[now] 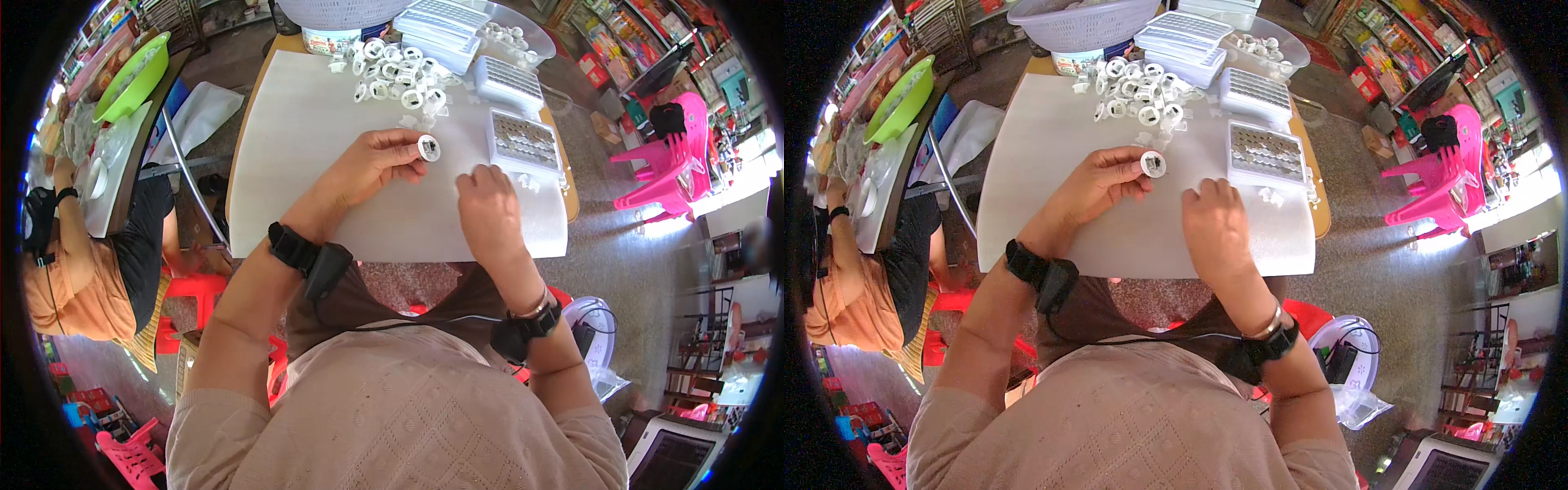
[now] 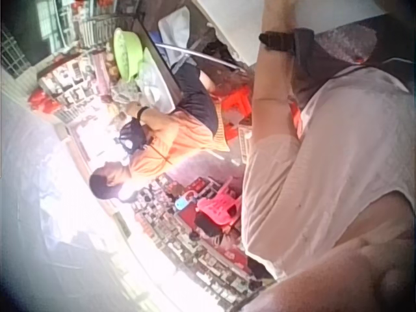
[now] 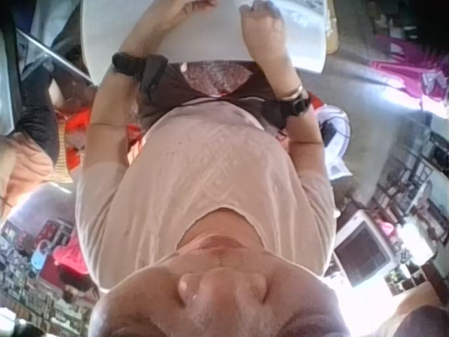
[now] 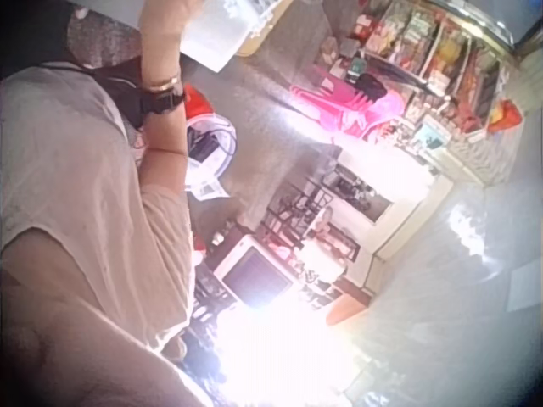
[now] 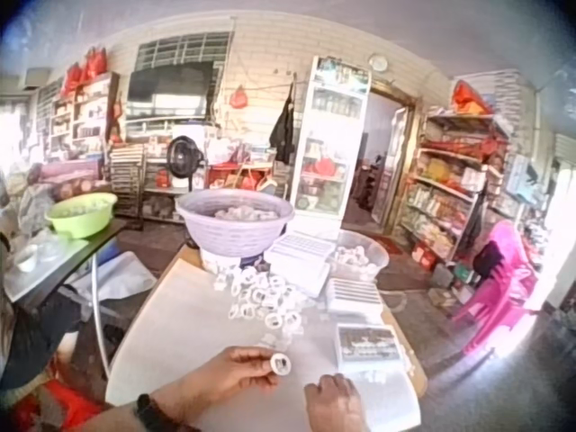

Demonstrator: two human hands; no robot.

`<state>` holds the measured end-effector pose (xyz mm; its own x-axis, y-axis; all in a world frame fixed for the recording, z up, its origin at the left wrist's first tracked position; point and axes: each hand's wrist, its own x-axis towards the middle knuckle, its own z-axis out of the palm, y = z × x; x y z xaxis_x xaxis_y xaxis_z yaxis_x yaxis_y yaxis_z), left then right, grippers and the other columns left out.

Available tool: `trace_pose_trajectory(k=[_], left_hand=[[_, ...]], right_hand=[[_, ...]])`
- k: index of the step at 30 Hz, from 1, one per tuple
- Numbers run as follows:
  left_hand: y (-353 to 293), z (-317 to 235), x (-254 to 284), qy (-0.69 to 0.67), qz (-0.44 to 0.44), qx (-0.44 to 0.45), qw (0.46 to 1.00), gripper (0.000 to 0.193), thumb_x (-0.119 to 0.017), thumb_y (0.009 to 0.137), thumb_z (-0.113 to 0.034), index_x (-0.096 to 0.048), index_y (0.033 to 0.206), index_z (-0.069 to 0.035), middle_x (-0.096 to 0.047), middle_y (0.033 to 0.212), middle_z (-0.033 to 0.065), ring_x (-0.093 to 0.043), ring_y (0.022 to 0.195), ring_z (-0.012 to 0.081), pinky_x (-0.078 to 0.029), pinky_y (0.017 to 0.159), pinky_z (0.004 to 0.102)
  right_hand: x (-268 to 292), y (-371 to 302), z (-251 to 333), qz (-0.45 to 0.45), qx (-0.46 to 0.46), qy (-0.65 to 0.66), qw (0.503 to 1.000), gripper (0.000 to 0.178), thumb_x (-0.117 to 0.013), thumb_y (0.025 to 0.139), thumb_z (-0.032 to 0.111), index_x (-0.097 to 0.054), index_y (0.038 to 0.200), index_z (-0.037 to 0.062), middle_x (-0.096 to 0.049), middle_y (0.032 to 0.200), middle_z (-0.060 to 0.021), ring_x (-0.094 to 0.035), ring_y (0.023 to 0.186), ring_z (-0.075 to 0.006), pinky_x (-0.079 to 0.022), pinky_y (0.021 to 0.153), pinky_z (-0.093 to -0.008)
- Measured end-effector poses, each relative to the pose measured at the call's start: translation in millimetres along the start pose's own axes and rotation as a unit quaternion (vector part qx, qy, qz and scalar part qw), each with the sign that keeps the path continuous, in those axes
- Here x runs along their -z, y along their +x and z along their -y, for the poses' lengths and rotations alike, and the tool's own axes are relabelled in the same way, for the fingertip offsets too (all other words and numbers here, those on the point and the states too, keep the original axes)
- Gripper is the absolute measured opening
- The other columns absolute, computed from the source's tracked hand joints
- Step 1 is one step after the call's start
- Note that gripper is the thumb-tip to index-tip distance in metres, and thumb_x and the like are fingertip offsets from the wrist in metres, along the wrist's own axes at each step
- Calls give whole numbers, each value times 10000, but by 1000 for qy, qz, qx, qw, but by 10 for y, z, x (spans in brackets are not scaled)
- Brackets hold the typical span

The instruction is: Assembling small electronic or plastic components by hand at a table.

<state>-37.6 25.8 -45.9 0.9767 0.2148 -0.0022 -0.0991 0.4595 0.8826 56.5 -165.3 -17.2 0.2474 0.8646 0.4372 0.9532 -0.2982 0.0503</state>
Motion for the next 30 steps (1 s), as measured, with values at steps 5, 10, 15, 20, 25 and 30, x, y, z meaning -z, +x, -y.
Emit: trace_pose_trajectory(k=[5,10,15,20,25,30], left_hand=[[-9,5,45,-17,-14,-23,999,309,-575,923,-132,-569,1179,42,-642,1007,85,-627,856,157,-527,777,294],[-2,0,45,-7,-16,-30,999,283,-584,917,-139,-592,1161,4,-647,965,55,-614,826,128,-510,739,267],[-5,-19,44,-4,-2,-40,999,280,-583,917,-137,-592,1155,10,-650,967,63,-620,825,136,-512,739,270],[-2,-9,65,2,3,-40,999,297,-583,916,-134,-585,1175,13,-652,981,71,-627,837,142,-517,759,276],[-27,-27,-8,39,2,-15,999,331,-584,915,-130,-569,1214,12,-644,1027,67,-616,873,134,-513,791,275],[5,4,37,37,39,-2,999,324,-584,917,-125,-572,1211,11,-637,1032,64,-611,891,144,-508,820,287]], right_hand=[[-169,84,59,-52,24,97,994,117,-599,688,-16,-574,796,19,-535,808,-116,-545,801,-288,-479,718,-361],[-194,5,107,-71,-1,330,941,165,-597,739,-34,-614,899,7,-584,833,-136,-577,813,-303,-488,705,-367],[-116,-95,-40,-75,-181,324,925,144,-607,749,-24,-627,886,13,-596,819,-129,-582,775,-313,-481,683,-385],[-195,-90,92,-76,-90,242,963,121,-650,736,35,-625,854,28,-592,801,-120,-578,771,-314,-478,672,-393],[-231,-73,71,-87,-63,184,977,89,-654,732,21,-618,814,27,-599,782,-120,-586,732,-306,-484,650,-377],[-100,17,70,-194,-226,418,858,110,-617,743,-66,-615,818,14,-605,739,-112,-598,624,-244,-484,565,-308]])
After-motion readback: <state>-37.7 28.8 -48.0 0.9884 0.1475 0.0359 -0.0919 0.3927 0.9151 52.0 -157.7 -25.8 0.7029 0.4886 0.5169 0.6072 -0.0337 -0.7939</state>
